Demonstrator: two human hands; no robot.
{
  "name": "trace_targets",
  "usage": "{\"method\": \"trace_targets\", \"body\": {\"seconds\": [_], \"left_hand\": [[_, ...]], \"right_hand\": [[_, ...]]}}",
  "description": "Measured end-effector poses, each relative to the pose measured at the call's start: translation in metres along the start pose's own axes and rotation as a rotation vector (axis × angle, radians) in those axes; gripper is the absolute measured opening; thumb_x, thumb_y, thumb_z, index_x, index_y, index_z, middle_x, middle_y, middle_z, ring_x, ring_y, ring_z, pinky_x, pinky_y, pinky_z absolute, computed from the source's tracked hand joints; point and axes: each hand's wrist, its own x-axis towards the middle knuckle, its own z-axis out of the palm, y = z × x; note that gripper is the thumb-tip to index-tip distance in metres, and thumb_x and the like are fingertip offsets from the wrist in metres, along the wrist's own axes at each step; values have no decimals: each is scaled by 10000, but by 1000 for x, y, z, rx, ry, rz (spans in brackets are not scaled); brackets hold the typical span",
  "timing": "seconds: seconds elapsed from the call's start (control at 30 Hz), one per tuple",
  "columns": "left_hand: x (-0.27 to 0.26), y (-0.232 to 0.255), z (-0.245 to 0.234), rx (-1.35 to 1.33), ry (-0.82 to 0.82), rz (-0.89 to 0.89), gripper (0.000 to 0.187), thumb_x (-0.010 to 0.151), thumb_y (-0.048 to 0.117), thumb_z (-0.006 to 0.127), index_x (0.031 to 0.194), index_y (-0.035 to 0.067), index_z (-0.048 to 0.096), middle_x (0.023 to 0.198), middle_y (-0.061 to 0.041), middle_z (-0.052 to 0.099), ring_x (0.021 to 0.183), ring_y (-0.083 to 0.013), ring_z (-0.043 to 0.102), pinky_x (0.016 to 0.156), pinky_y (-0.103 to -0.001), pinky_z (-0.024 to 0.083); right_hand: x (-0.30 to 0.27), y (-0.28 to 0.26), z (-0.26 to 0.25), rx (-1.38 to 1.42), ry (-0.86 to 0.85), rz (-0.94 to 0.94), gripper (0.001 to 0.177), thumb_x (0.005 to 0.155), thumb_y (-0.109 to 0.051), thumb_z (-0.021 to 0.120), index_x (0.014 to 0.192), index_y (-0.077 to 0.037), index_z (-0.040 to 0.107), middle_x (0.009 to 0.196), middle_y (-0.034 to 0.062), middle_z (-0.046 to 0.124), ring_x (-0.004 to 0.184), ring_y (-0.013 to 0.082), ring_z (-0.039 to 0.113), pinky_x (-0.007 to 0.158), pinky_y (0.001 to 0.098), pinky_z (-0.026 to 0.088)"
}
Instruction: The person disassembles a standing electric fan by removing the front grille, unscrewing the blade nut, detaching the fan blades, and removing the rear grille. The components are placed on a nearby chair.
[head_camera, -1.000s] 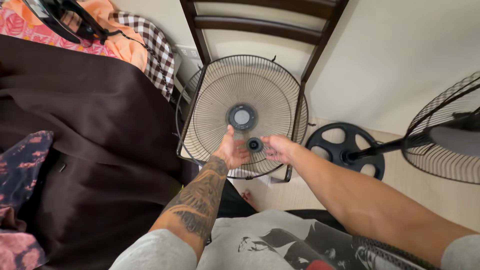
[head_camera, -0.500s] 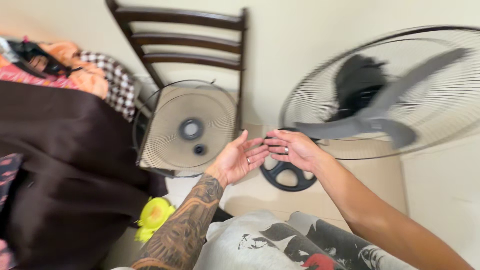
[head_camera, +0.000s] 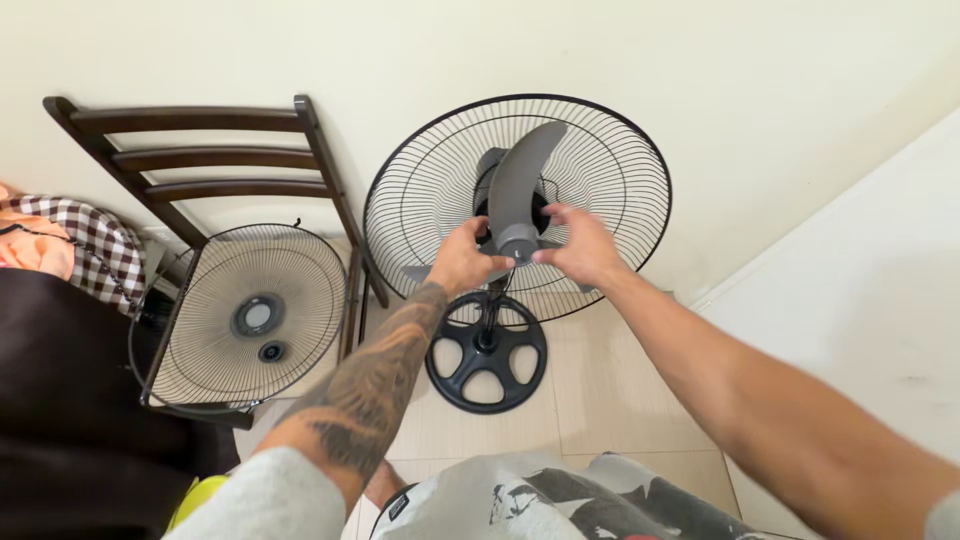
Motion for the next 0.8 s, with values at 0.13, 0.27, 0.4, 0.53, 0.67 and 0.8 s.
{"method": "trace_targets", "body": {"seconds": [0.13, 0.27, 0.4, 0.53, 0.67, 0.8], "left_hand": [[14, 23, -2, 46, -153, -87, 612, 619, 272, 905, 1159, 52, 717, 1044, -143, 774, 1010, -293, 742, 919, -384, 551], [20, 37, -7, 94, -179, -53, 629, 586, 276, 938, 1131, 57, 711, 1005, -163, 761, 984, -313, 731, 890, -393, 555], [18, 34, -11, 187, -252, 3, 544, 636, 246, 894, 1103, 37, 711, 1015, -164, 777, 972, -308, 752, 897, -387, 570], [16, 33, -13, 151, -253, 56, 544, 649, 218, 881, 1122, 28, 691, 1022, -169, 768, 971, -312, 746, 892, -396, 571], [8, 37, -13, 176, -240, 34, 483, 719, 184, 814, 1157, 39, 671, 990, -184, 771, 951, -333, 752, 894, -408, 580], [2, 45, -14, 169, -223, 12, 469, 718, 170, 807, 1148, 43, 670, 990, -191, 764, 969, -347, 742, 900, -418, 574]], "right_hand": [[14, -13, 4, -124, -244, 68, 758, 639, -333, 923, 1293, -75, 638, 1214, 109, 719, 1109, 298, 685, 955, 395, 519], [19, -19, 4, -99, -241, 56, 652, 660, -352, 902, 1210, -55, 717, 1169, 137, 753, 1096, 301, 714, 962, 386, 549], [14, -15, 3, -131, -306, 122, 730, 647, -389, 920, 1240, -46, 668, 1099, 158, 759, 1036, 300, 732, 930, 390, 563], [13, -20, 3, -132, -241, 86, 720, 634, -399, 931, 1202, -34, 680, 1114, 129, 751, 1019, 293, 725, 915, 395, 561], [4, -31, 4, -241, -209, 80, 616, 693, -401, 874, 1184, -71, 703, 1071, 112, 769, 964, 293, 742, 905, 407, 565], [-2, -44, 1, -239, -189, 93, 560, 690, -354, 852, 1148, -68, 699, 1041, 120, 767, 950, 306, 736, 883, 417, 564]]}}
